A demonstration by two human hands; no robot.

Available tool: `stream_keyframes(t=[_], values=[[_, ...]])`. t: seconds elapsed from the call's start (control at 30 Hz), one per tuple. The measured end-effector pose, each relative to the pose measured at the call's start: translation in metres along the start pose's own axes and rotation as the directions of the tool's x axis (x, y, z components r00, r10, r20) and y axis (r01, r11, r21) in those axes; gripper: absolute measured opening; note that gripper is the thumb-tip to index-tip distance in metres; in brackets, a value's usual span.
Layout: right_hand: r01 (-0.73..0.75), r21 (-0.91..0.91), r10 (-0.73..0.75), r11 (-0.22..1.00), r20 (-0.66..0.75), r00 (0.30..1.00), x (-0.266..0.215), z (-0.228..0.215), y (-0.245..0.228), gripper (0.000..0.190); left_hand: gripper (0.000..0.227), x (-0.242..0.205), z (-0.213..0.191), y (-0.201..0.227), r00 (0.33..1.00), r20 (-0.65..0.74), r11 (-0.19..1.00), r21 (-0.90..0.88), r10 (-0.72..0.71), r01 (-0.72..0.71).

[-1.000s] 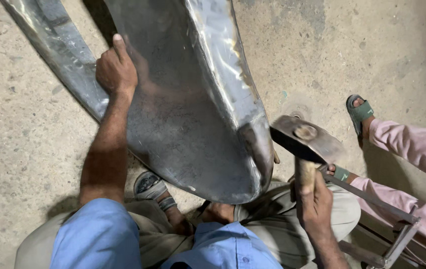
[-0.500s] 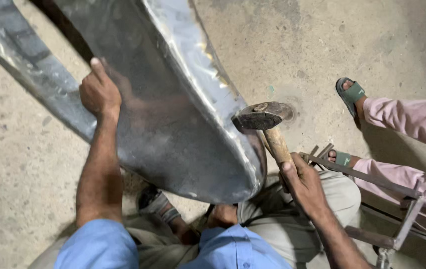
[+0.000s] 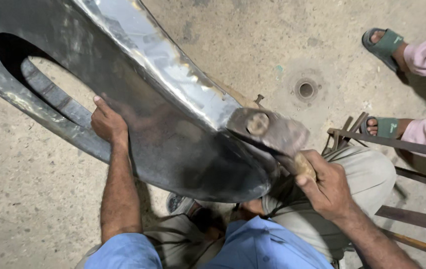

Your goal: The person uses a hammer to repeatedly strike a large, curved metal part resting on a wooden block. They hold the part with one hand and strike it with the other, occasionally pausing to feel the surface.

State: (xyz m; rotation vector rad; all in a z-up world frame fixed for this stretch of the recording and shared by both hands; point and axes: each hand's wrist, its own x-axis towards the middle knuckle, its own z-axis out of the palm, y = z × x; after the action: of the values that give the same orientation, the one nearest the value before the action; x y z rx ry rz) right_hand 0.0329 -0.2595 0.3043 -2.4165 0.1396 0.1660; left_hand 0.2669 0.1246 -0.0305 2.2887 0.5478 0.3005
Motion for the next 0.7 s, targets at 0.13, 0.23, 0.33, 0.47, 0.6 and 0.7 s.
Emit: stream_keyframes(t=[0.13,0.23,0.33,0.47,0.6,0.7], values=[[-0.206,-0.311,0.258,0.928,0.137,0.956,0.009,0.011,0.021,0.040,0.073,-0.013,-0.005,0.004,0.999,0.010,0.999,0.005,-0.036,0.036],[-0.312,-0.171,0.329,0.935,0.083,0.941,0.006,0.007,0.041,0.042,0.073,0.003,0.016,0.028,0.999,-0.003,0.994,-0.101,0.049,-0.049],[-0.222,0.009,0.222,0.975,0.026,0.975,-0.006,0.001,0.045,0.038,0.075,-0.021,0.005,0.010,0.998,0.022,0.999,0.000,-0.053,0.053],[-0.177,-0.230,0.197,0.957,0.069,0.978,0.010,0.004,0.017,0.032,0.075,-0.019,-0.001,0.015,0.999,0.019,0.999,-0.033,-0.029,0.030],[-0.136,-0.313,0.210,0.940,0.215,0.954,0.025,-0.008,-0.008,0.039,0.074,-0.012,0.001,0.037,0.999,0.049,0.992,-0.126,0.012,-0.005],[-0.038,0.010,0.036,0.999,0.110,0.993,0.013,-0.015,-0.004,0.034,0.074,-0.027,-0.006,0.023,1.000,0.022,0.998,-0.063,0.007,-0.005]])
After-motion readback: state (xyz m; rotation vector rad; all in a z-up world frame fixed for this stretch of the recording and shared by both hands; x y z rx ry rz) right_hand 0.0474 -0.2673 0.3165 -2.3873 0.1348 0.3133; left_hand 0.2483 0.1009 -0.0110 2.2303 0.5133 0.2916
